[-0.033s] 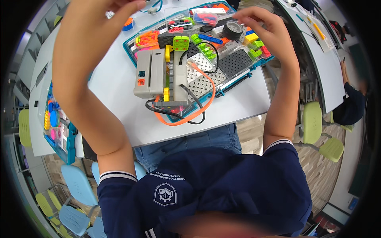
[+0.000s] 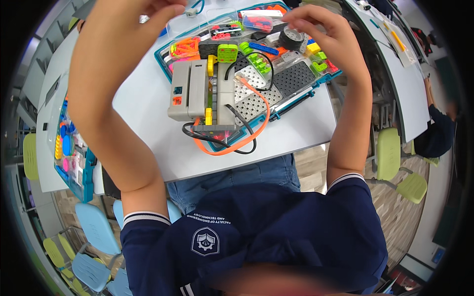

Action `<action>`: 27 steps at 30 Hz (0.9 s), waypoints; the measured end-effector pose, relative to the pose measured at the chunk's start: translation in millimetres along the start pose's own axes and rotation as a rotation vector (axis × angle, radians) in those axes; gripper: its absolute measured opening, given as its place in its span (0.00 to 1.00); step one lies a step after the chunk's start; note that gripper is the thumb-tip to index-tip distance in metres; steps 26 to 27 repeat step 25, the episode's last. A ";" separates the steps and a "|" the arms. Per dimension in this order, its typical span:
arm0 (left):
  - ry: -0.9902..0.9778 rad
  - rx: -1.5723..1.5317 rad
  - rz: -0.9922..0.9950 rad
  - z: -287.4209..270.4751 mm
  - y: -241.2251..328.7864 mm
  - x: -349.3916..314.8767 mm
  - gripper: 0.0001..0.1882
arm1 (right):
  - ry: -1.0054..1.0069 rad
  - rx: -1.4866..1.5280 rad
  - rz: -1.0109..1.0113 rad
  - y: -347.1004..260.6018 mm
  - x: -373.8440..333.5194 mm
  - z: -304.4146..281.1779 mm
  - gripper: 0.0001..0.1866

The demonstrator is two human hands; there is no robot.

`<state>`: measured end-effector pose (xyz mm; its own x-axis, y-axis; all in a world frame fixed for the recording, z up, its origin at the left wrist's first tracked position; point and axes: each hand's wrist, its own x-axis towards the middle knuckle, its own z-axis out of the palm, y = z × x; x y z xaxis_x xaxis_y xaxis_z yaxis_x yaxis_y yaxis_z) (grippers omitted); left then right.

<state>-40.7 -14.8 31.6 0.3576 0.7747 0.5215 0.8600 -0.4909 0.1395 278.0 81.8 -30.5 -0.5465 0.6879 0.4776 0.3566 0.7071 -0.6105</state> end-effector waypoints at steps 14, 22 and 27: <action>-0.233 -0.055 0.022 30.3 -2.3 1.5 0.13 | -0.167 0.272 -0.051 -20.2 27.0 63.5 0.13; -0.279 -0.148 0.061 33.6 6.4 3.4 0.10 | -0.220 0.422 -0.066 -12.6 19.7 68.6 0.12; -0.439 -0.253 0.060 33.0 3.5 9.9 0.11 | -0.352 0.505 -0.074 -5.5 19.3 60.9 0.12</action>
